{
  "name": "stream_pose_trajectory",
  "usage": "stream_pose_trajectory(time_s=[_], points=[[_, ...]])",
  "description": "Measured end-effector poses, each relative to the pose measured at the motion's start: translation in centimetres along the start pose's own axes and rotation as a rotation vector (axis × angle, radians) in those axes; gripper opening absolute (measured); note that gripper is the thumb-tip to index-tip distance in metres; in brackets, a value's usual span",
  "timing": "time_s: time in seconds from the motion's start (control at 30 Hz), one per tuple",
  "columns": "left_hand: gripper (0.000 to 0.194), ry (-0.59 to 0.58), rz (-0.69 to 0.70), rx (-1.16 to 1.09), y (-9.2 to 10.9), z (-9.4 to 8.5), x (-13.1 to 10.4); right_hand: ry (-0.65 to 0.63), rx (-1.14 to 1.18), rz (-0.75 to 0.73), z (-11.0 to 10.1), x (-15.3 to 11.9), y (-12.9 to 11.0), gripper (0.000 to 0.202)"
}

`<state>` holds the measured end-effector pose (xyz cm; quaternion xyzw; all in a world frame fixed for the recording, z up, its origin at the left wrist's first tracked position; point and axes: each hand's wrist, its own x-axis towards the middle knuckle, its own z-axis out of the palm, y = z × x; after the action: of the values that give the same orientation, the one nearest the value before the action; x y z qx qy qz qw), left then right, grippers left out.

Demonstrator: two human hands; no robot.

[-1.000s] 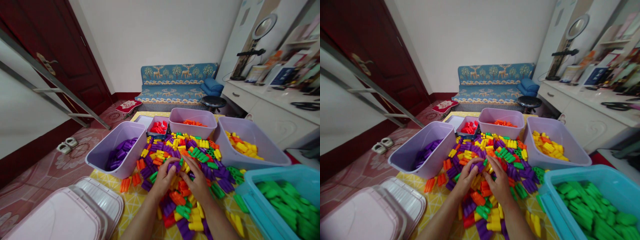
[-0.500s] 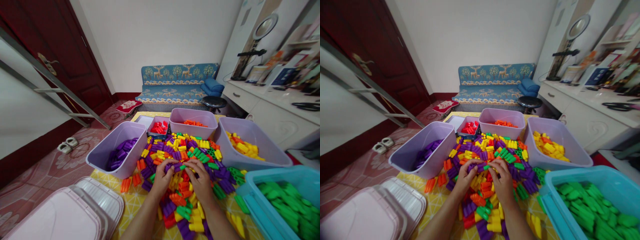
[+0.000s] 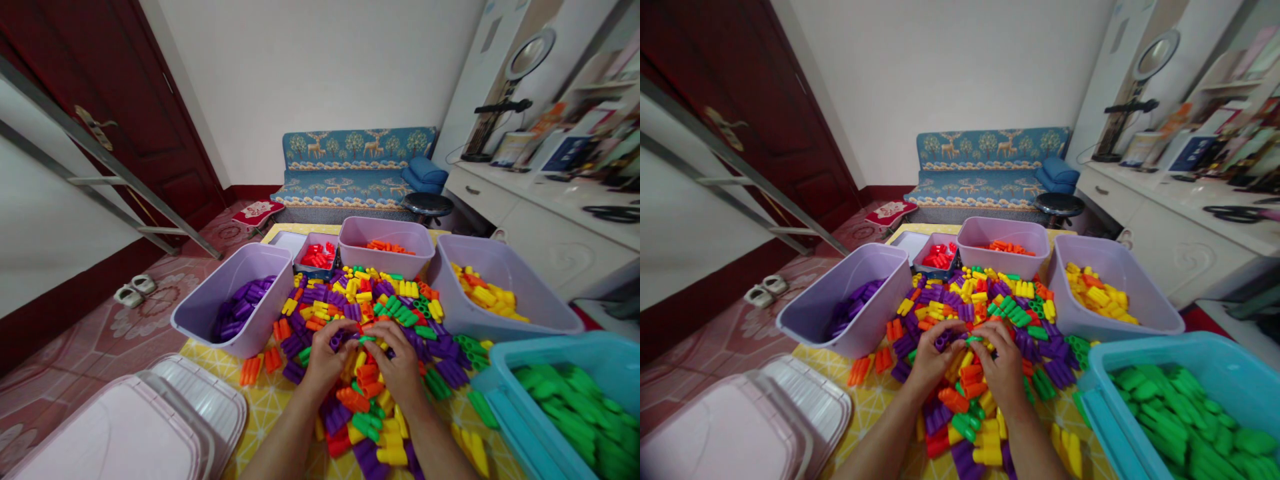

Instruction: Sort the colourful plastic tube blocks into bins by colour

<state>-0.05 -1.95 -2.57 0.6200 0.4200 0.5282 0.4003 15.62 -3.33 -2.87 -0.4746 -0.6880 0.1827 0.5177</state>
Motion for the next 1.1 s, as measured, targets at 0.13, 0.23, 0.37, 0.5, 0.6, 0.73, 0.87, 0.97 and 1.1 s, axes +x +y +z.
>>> stream_pose_trajectory(time_s=[0.13, 0.23, 0.37, 0.5, 0.6, 0.73, 0.87, 0.97, 1.1], points=[[0.017, -0.016, 0.042, 0.075, 0.0, 0.1, 0.0, 0.121, 0.011, -0.001, -0.4, 0.0, 0.1, 0.004], [0.017, 0.007, 0.022, 0.074, 0.2, 0.1, 0.0, 0.164, 0.013, 0.010, -0.6, 0.0, 0.1, 0.006], [0.017, 0.053, -0.003, -0.002, 0.6, -0.1, 0.0, 0.018, -0.042, -0.021, -0.4, -0.2, 0.0, 0.022], [0.019, 0.139, -0.053, -0.131, 0.9, -0.4, -0.1, -0.038, -0.199, -0.102, -0.3, -0.3, -0.3, 0.034], [0.020, 0.149, -0.078, -0.184, 1.2, -0.3, -0.2, -0.004, -0.296, -0.170, -0.5, -0.2, -0.6, 0.033], [0.019, 0.096, -0.045, -0.180, 2.0, 0.1, -0.4, -0.056, -0.280, -0.216, -0.5, 0.0, -0.9, 0.013], [0.022, 0.013, -0.007, -0.191, 2.8, 0.7, -0.6, -0.087, -0.201, -0.165, 0.0, -0.2, -0.9, 0.009], [0.028, -0.046, -0.057, -0.187, 2.9, 0.8, -0.7, 0.001, -0.119, -0.079, 0.1, -0.4, -0.9, 0.014], [0.032, 0.037, -0.099, -0.132, 2.1, 0.3, -0.3, 0.115, -0.018, 0.102, -0.1, -0.5, -0.7, 0.015]])
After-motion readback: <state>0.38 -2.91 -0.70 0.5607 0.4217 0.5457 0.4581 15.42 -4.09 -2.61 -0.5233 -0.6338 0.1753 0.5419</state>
